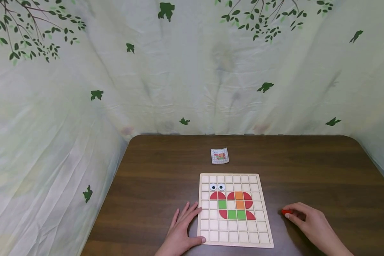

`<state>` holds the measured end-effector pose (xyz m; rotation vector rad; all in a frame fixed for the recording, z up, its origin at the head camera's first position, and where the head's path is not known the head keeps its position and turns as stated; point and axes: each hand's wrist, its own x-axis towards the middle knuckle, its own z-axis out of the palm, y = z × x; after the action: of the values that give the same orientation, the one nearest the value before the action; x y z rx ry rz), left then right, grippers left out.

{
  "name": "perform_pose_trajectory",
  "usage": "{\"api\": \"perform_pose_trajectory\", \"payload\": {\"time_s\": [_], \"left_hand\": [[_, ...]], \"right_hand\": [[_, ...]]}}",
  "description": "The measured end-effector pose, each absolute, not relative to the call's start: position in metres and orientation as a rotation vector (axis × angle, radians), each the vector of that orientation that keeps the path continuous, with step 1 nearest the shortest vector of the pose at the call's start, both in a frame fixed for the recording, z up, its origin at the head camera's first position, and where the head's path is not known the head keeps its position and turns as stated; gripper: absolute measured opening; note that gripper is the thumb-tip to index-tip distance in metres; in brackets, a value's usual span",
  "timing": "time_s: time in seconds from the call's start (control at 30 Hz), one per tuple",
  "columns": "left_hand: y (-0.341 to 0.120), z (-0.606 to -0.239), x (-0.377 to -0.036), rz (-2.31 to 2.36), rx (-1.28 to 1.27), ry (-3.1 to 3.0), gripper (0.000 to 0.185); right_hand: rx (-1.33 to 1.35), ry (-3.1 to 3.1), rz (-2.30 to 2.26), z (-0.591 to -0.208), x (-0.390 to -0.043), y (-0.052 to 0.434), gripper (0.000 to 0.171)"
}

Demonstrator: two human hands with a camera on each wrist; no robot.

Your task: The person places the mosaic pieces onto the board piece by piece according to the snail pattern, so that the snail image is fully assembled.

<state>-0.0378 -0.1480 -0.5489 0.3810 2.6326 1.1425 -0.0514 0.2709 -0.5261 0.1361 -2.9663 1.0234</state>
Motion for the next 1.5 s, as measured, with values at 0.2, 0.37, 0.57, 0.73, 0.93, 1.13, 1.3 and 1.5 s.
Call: {"api": "perform_pose_trajectory", "payload": {"time_s": [0.2,0.37,0.57,0.73,0.93,1.13,1.3,1.5], "left_hand": [[-0.147,-0.548,-0.039,1.137,0.379,2.626,0.085],[-0.147,-0.549,-0.039,1.126,0.376,2.624,0.085],[-0.147,-0.549,-0.039,1.128,0.374,2.623,0.085],[-0.147,-0.549,-0.04,1.124,0.349,2.605,0.085],[-0.147,-0.549,-0.041,1.116,0.345,2.603,0.084],[-0.147,-0.549,-0.041,1.115,0.349,2.604,0.084],[-0.147,-0.548,-0.041,1.107,0.345,2.603,0.084],[-0.147,-0.548,-0.04,1.114,0.359,2.611,0.084]], "right_hand": [[0.206,-2.925,1.127,-0.523,-0.061,0.242,0.023],[0.259,-2.945,1.261,-0.519,-0.067,0.219,0.026],[0.373,-2.94,1.374,-0.515,-0.078,0.197,0.026],[0.471,-2.89,1.44,-0.513,-0.088,0.182,0.021],[0.599,-2.877,1.427,-0.512,-0.099,0.166,0.016],[0.701,-2.899,1.439,-0.512,-0.11,0.152,0.018],[0.829,-2.879,1.393,-0.515,-0.117,0.145,0.014],[0.857,-2.974,1.285,-0.519,-0.12,0.141,0.013]]}}
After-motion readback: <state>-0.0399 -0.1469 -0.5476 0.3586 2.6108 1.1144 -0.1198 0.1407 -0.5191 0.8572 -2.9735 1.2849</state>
